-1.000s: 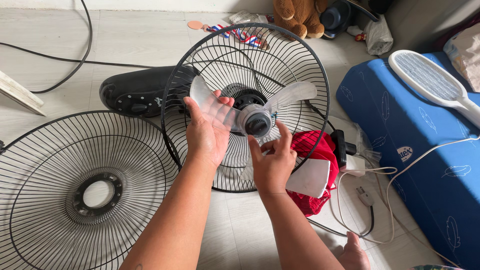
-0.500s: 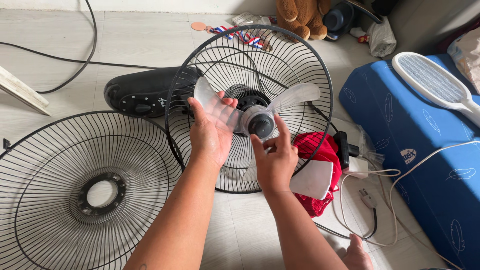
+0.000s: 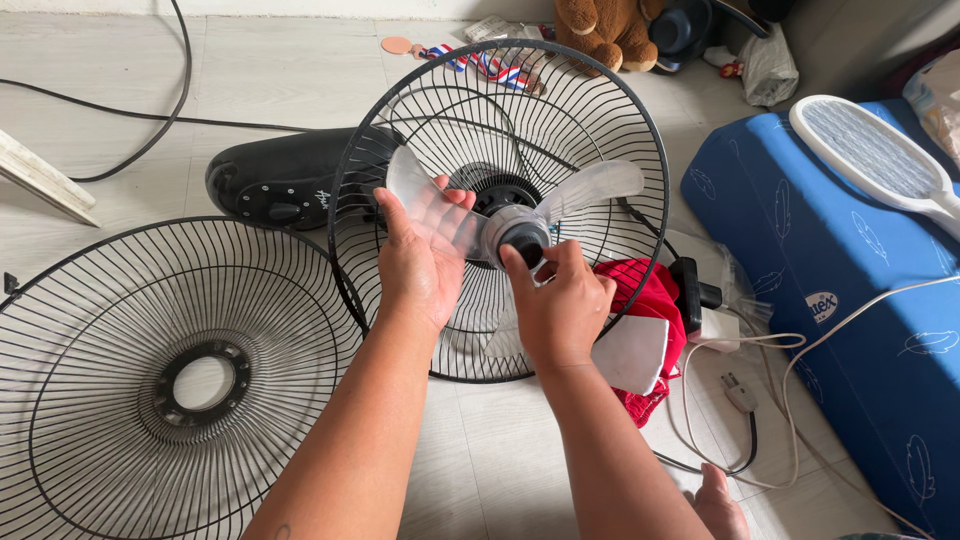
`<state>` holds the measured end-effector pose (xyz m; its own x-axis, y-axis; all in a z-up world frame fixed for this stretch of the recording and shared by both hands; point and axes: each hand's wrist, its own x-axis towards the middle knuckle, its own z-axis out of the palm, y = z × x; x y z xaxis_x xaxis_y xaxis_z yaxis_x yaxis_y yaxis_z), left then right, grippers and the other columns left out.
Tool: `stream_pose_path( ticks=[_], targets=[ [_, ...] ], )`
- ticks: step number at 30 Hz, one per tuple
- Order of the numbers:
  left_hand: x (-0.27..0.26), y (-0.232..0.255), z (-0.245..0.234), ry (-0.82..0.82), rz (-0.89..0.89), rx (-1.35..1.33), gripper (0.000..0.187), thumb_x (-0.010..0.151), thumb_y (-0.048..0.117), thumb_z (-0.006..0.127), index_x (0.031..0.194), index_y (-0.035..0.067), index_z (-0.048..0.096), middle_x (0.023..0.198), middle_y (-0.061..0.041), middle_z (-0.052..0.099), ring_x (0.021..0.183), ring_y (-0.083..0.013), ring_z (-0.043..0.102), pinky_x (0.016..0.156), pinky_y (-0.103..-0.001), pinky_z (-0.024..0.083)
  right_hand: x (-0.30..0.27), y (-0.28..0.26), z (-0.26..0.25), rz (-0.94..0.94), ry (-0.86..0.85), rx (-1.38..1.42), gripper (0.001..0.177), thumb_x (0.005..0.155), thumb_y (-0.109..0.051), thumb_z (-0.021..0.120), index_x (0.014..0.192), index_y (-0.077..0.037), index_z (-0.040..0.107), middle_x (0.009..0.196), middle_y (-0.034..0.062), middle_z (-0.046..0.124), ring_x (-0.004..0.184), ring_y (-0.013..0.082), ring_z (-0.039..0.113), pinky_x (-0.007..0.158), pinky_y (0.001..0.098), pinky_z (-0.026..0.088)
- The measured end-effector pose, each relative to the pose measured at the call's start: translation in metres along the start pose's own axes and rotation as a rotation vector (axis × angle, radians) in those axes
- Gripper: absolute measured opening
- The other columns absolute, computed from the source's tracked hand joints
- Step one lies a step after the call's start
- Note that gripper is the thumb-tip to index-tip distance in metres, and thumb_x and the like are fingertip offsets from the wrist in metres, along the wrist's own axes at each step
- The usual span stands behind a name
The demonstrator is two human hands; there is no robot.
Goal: The person disassembles a table fan by removing the front grille, fan blades, and rear grille. They then reassemble the fan by placing the blades back onto the motor hub and securing the grilles.
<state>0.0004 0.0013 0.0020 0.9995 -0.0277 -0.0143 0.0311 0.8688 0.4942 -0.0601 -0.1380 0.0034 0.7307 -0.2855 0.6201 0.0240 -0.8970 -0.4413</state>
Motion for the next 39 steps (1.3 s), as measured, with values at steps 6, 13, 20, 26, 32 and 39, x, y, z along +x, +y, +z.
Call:
stream_pose_path(
  ticks=[6,13,20,26,32,39],
  targets=[
    [0.001,-0.001,-0.001,-0.008,0.001,-0.008,0.081,0.096,0.071,0.031,0.131,0.002,0.055,0.111,-0.008,0.063,0.119,-0.0238,0.06,0.113,-0.043,0.041,0.001,-0.003,-0.003,-0.078,-0.074,-0.034,0.051,0.087,-0.05,0.07,0.105,-0.004,0.055,0.073,0.0076,0.069,0.062,0.0277,0.065,0.075,0.0439,0.035],
    [0.002,-0.001,-0.003,-0.013,0.009,-0.031,0.083,0.096,0.071,0.032,0.133,0.0,0.054,0.111,-0.01,0.063,0.119,-0.0256,0.06,0.113,-0.043,0.041,0.006,-0.003,0.0,0.067,-0.26,-0.127,0.051,0.096,-0.058,0.057,0.085,-0.008,0.063,0.067,0.0076,0.071,0.057,0.0301,0.065,0.086,0.0459,0.037],
    [-0.001,0.002,0.002,0.01,0.003,-0.021,0.081,0.097,0.068,0.033,0.137,0.0,0.051,0.118,-0.013,0.064,0.122,-0.0264,0.059,0.113,-0.042,0.042,0.009,-0.001,0.006,0.174,-0.243,-0.042,0.06,0.095,-0.06,0.058,0.067,-0.007,0.064,0.058,0.0109,0.066,0.058,0.0339,0.062,0.078,0.0467,0.041],
    [-0.007,0.006,0.006,0.015,-0.015,0.036,0.079,0.097,0.068,0.033,0.138,0.003,0.049,0.123,-0.013,0.064,0.126,-0.0252,0.059,0.113,-0.041,0.042,0.013,-0.008,0.003,0.709,-0.439,0.462,0.062,0.098,-0.055,0.054,0.064,-0.004,0.062,0.057,0.0185,0.06,0.059,0.0379,0.064,0.066,0.0524,0.051],
    [-0.01,0.008,0.008,0.065,-0.057,0.075,0.08,0.095,0.07,0.031,0.139,0.006,0.049,0.124,-0.01,0.064,0.124,-0.0219,0.06,0.105,-0.039,0.042,0.011,-0.018,-0.014,0.421,-0.298,0.009,0.054,0.099,-0.055,0.049,0.082,-0.007,0.064,0.074,0.0194,0.071,0.074,0.0372,0.067,0.078,0.0504,0.044],
    [-0.008,0.005,0.005,0.041,-0.038,0.023,0.08,0.096,0.069,0.032,0.139,0.003,0.049,0.124,-0.013,0.064,0.124,-0.0246,0.06,0.11,-0.041,0.044,0.014,-0.033,-0.017,0.217,-0.415,-0.293,0.055,0.098,-0.058,0.044,0.108,-0.005,0.057,0.075,0.0186,0.074,0.07,0.0384,0.07,0.092,0.0509,0.035]
  ],
)
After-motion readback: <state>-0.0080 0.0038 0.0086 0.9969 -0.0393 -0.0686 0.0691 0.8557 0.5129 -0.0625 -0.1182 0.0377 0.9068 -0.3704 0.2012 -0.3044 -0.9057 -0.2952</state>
